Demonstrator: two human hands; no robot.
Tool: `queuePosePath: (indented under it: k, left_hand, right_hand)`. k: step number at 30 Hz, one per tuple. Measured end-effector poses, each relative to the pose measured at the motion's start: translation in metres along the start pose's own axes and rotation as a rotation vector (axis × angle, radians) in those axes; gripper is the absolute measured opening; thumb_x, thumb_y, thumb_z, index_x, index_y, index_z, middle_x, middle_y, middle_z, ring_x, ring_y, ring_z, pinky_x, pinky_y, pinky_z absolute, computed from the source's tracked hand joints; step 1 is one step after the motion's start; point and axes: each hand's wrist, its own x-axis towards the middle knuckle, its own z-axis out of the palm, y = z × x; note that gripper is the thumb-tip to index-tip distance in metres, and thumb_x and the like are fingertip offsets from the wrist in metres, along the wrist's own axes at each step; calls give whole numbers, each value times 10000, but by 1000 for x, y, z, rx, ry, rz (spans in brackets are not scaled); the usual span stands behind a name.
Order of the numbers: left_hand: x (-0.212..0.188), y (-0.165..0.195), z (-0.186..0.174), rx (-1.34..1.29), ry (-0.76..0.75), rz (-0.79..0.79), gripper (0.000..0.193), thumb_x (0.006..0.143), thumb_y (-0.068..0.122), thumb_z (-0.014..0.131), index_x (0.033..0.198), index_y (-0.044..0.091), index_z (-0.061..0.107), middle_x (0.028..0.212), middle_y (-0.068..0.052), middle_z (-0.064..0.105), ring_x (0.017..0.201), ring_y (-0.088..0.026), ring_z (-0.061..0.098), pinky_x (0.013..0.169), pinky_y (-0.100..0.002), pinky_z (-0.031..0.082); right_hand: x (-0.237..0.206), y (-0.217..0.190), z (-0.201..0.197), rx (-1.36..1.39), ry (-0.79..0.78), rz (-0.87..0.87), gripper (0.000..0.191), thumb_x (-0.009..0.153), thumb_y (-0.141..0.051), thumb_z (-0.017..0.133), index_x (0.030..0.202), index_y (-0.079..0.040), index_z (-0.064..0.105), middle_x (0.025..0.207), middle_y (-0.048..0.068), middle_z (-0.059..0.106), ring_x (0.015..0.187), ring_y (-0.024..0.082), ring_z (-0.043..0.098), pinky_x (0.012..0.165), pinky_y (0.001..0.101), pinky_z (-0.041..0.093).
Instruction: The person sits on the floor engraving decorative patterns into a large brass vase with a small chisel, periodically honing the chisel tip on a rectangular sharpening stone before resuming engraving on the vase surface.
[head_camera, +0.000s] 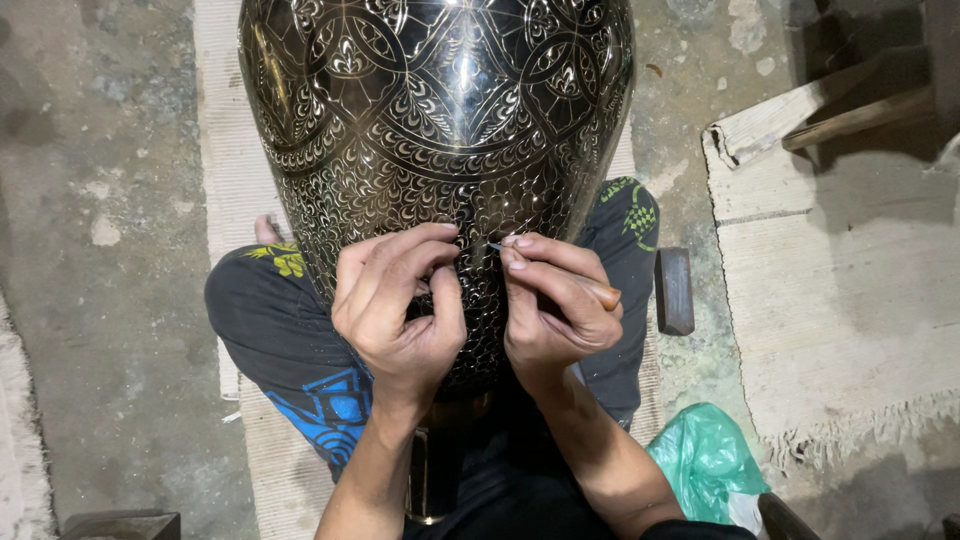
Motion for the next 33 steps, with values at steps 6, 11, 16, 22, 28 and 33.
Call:
queuePosePath:
  k: [6, 11, 16, 22, 28, 33]
  left_hand:
    - [1, 0, 0, -2, -3, 4, 211, 833, -101, 705, 973, 56, 713, 1068, -39, 757, 990, -235, 682, 807, -292, 561]
    - [1, 0, 0, -4, -9, 1, 216, 833, -105, 704, 977, 56, 714, 1069, -41, 757, 990, -233, 683, 793, -286, 564]
    - [1, 0, 1, -14, -9, 2, 220, 831, -106, 704, 980, 56, 714, 1069, -43, 757, 986, -229, 683, 769, -275, 569]
    - [2, 0, 1, 1, -6, 19, 216, 834, -102, 709, 979, 58, 711, 1072, -39, 756, 989, -229, 689, 826, -299, 558]
    - [2, 0, 2, -7, -3, 13, 216, 827, -101, 707, 973, 58, 710, 1065, -43, 760, 981, -234, 692, 822, -295, 556]
    - [2, 0, 1, -7, -7, 13, 216, 829, -98, 707, 979, 58, 710, 1072, -42, 758, 989, -234, 688, 820, -294, 560]
  right_hand:
    - [1, 0, 0, 7, -9, -3, 200, 831, 151, 817, 943, 4, 740, 953, 150, 751, 939, 213, 743, 834, 281, 634]
    - [0, 1, -1, 6, -26, -6, 203, 828, 151, 823, 930, -4, 740, 984, 155, 747, 927, 208, 751, 812, 267, 633]
    - [1, 2, -2, 15, -33, -15, 201, 817, 152, 821, 923, -1, 743, 989, 153, 747, 926, 210, 752, 808, 265, 628]
    - [1, 3, -2, 27, -37, -27, 200, 815, 154, 819, 917, 0, 743, 983, 153, 746, 920, 211, 748, 800, 261, 630]
    - [1, 4, -2, 56, -46, -30, 196, 821, 164, 801, 920, 5, 741, 986, 158, 741, 908, 217, 754, 797, 270, 643]
    - [2, 5, -2, 77, -55, -34, 200, 817, 169, 798, 924, 10, 740, 984, 157, 735, 904, 220, 752, 799, 286, 652]
